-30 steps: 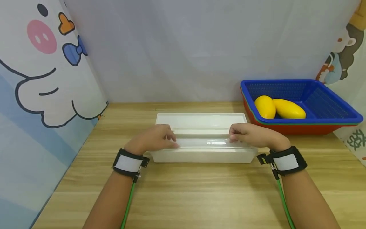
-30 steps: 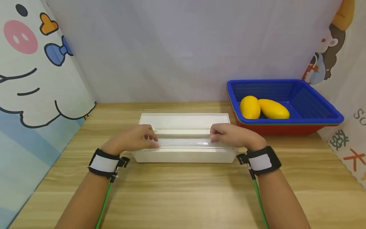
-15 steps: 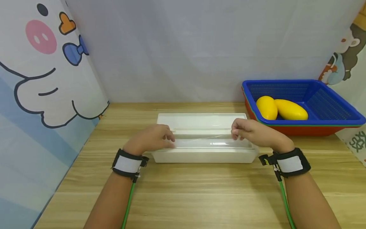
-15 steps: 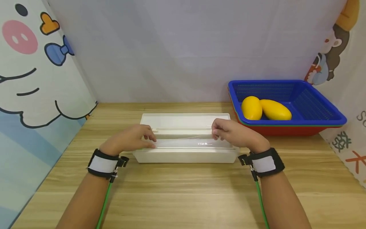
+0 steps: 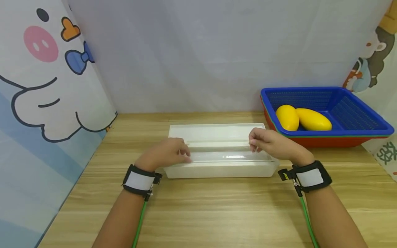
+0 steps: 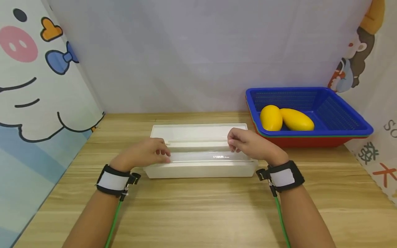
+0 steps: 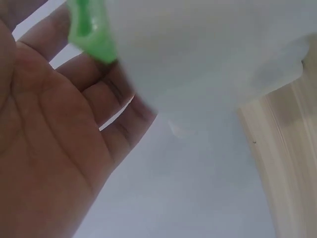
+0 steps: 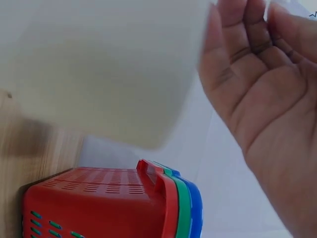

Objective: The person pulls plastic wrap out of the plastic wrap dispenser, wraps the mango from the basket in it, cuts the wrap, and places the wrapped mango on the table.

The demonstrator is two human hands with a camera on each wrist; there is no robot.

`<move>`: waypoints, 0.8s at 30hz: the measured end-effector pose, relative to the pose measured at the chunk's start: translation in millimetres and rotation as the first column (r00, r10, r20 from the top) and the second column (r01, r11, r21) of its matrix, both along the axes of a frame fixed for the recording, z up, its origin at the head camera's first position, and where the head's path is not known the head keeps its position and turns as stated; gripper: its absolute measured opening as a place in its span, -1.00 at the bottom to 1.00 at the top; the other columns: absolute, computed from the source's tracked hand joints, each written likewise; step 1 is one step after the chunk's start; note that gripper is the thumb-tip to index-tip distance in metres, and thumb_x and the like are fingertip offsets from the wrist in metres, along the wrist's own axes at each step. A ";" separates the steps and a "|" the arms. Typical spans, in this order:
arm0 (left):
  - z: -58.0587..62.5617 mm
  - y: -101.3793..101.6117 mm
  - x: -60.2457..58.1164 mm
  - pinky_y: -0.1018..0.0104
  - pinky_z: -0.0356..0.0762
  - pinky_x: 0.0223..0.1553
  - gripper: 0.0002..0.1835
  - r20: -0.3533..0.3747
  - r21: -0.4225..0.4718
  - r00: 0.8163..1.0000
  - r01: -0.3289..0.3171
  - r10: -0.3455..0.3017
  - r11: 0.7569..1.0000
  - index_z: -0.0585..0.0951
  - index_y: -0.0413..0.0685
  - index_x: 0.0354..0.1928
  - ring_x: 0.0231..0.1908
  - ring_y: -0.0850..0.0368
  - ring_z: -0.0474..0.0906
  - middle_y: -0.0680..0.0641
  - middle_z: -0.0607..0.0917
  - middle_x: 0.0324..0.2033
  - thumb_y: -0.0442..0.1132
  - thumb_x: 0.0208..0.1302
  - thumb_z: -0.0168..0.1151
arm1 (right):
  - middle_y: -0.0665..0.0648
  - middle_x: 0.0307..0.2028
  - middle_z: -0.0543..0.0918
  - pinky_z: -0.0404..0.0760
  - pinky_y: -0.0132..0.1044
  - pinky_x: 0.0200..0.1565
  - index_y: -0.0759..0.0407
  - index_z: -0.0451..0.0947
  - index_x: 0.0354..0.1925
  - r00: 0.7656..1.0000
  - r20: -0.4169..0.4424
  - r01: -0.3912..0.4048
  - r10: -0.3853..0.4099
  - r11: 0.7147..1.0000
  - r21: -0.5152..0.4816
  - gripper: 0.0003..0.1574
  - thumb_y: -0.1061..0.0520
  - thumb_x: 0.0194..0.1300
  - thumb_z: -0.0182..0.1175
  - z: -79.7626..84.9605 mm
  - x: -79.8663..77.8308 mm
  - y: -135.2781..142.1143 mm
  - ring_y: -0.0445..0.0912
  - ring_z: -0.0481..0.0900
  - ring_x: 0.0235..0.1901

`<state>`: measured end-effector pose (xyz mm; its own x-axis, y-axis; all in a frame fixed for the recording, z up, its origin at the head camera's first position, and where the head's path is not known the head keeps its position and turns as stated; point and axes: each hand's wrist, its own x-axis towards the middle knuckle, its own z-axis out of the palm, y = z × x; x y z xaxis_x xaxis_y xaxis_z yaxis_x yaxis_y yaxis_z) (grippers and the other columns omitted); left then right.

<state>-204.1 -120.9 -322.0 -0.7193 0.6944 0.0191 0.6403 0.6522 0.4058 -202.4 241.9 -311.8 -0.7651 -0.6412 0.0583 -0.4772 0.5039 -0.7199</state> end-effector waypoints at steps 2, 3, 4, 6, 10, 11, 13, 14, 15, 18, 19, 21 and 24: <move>-1.3 2.2 0.0 0.29 0.55 -0.32 -0.81 -0.016 -0.001 1.000 0.004 -0.004 1.000 0.74 0.01 -0.25 -0.32 0.23 0.46 0.07 0.61 -0.36 -0.08 0.21 0.30 | 0.23 -0.44 0.55 0.66 -0.10 -0.27 0.31 0.38 -0.28 1.000 -0.015 0.016 -0.016 1.000 -0.005 -0.85 0.31 0.46 -0.10 -0.8 -0.9 -0.7 0.05 0.55 -0.37; -1.8 3.3 -0.4 0.29 0.55 -0.33 -0.82 -0.022 0.006 1.000 0.004 -0.004 1.000 0.74 0.01 -0.26 -0.33 0.23 0.46 0.07 0.61 -0.37 -0.08 0.22 0.29 | 0.22 -0.45 0.54 0.66 -0.12 -0.28 0.31 0.39 -0.28 0.999 -0.021 0.025 -0.025 1.000 -0.008 -0.87 0.31 0.45 -0.07 -1.3 -1.4 -1.2 0.03 0.54 -0.38; -2.1 4.4 -0.8 0.28 0.55 -0.32 -0.82 -0.025 0.017 1.000 0.006 -0.006 1.000 0.74 -0.01 -0.26 -0.34 0.23 0.46 0.06 0.61 -0.38 -0.10 0.22 0.29 | 0.22 -0.46 0.55 0.66 -0.14 -0.30 0.32 0.40 -0.27 0.999 -0.025 0.033 -0.033 0.999 -0.012 -0.88 0.31 0.44 -0.05 -1.8 -1.9 -1.7 0.03 0.54 -0.39; -2.7 6.0 -1.4 0.28 0.55 -0.34 -0.83 -0.031 0.029 1.000 0.003 -0.002 1.000 0.75 -0.01 -0.28 -0.37 0.23 0.46 0.05 0.61 -0.41 -0.10 0.23 0.28 | 0.22 -0.46 0.56 0.64 -0.14 -0.31 0.34 0.42 -0.26 0.998 -0.023 0.050 -0.050 0.999 -0.016 -0.88 0.29 0.43 -0.01 -2.7 -2.8 -2.6 0.03 0.52 -0.39; -5.8 8.9 -2.2 0.33 0.52 -0.41 -0.82 -0.052 0.019 0.998 -0.028 0.029 0.999 0.73 0.04 -0.33 -0.43 0.25 0.45 0.08 0.59 -0.46 -0.05 0.23 0.27 | 0.21 -0.41 0.58 0.59 -0.12 -0.25 0.33 0.50 -0.13 0.998 0.015 0.060 -0.060 0.998 0.011 -0.77 0.16 0.39 0.10 -5.8 -3.9 -4.4 0.03 0.51 -0.36; -6.4 9.6 -1.8 0.34 0.51 -0.42 -0.84 -0.057 0.015 0.998 -0.034 0.035 0.999 0.72 0.05 -0.35 -0.44 0.25 0.44 0.09 0.58 -0.46 -0.05 0.23 0.28 | 0.19 -0.42 0.56 0.58 -0.14 -0.27 0.30 0.52 -0.10 0.998 0.016 0.056 -0.057 0.998 0.034 -0.74 0.13 0.36 0.13 -6.6 -4.1 -4.7 0.02 0.50 -0.37; -7.9 10.4 -0.8 0.33 0.51 -0.43 -0.88 -0.073 0.012 0.996 -0.040 0.041 0.999 0.70 0.04 -0.36 -0.44 0.24 0.43 0.08 0.58 -0.45 -0.11 0.24 0.27 | 0.13 -0.43 0.54 0.54 -0.20 -0.31 0.24 0.57 -0.09 0.999 -0.015 0.046 -0.045 0.995 0.085 -0.73 0.11 0.31 0.20 -8.2 -4.4 -5.6 -0.03 0.47 -0.39; -8.2 10.6 -0.2 0.33 0.51 -0.43 -0.90 -0.078 0.013 0.996 -0.043 0.043 0.999 0.70 0.03 -0.36 -0.44 0.23 0.43 0.07 0.59 -0.44 -0.15 0.24 0.26 | 0.10 -0.44 0.53 0.53 -0.24 -0.32 0.22 0.60 -0.12 0.998 -0.044 0.042 -0.037 0.993 0.111 -0.76 0.13 0.28 0.23 -9.1 -4.7 -6.0 -0.07 0.46 -0.41; -8.4 11.0 0.0 0.32 0.51 -0.43 -0.91 -0.087 0.012 0.995 -0.043 0.044 0.999 0.69 0.02 -0.36 -0.45 0.23 0.43 0.06 0.59 -0.43 -0.19 0.25 0.24 | 0.07 -0.45 0.52 0.52 -0.25 -0.34 0.20 0.62 -0.15 0.997 -0.077 0.041 -0.030 0.990 0.133 -0.80 0.15 0.25 0.26 -9.4 -4.8 -6.0 -0.09 0.44 -0.42; -9.1 12.1 -0.6 0.29 0.53 -0.38 -0.91 -0.099 0.028 0.994 -0.042 0.045 0.999 0.68 -0.04 -0.34 -0.43 0.21 0.42 0.03 0.61 -0.41 -0.30 0.26 0.21 | 0.05 -0.43 0.57 0.54 -0.25 -0.35 0.16 0.64 -0.28 0.991 -0.135 0.050 -0.028 0.986 0.157 -0.94 0.23 0.24 0.25 -8.1 -4.2 -5.3 -0.11 0.45 -0.41; -9.3 12.4 -0.9 0.29 0.53 -0.37 -0.91 -0.100 0.030 0.994 -0.047 0.050 0.998 0.67 -0.05 -0.33 -0.44 0.21 0.42 0.04 0.61 -0.41 -0.30 0.27 0.20 | 0.06 -0.42 0.61 0.56 -0.23 -0.34 0.15 0.64 -0.31 0.991 -0.133 0.050 -0.028 0.986 0.159 -0.96 0.24 0.25 0.24 -7.1 -3.7 -5.0 -0.11 0.46 -0.41; -9.9 12.9 -1.5 0.28 0.51 -0.38 -0.90 -0.104 0.034 0.993 -0.053 0.056 0.998 0.63 -0.06 -0.35 -0.46 0.20 0.40 0.03 0.59 -0.45 -0.31 0.31 0.16 | 0.08 -0.40 0.64 0.57 -0.22 -0.34 0.15 0.63 -0.31 0.995 -0.093 0.039 -0.024 0.986 0.161 -0.95 0.23 0.27 0.22 -4.4 -2.1 -4.2 -0.10 0.47 -0.41; -11.0 13.6 -1.6 0.30 0.43 -0.44 -0.85 -0.117 0.023 0.991 -0.060 0.062 0.998 0.53 -0.05 -0.41 -0.50 0.19 0.35 0.02 0.48 -0.53 -0.31 0.36 0.09 | 0.10 -0.41 0.65 0.55 -0.23 -0.36 0.14 0.61 -0.30 0.999 -0.040 0.013 -0.006 0.986 0.165 -0.93 0.21 0.31 0.19 -1.6 0.5 -3.5 -0.09 0.48 -0.43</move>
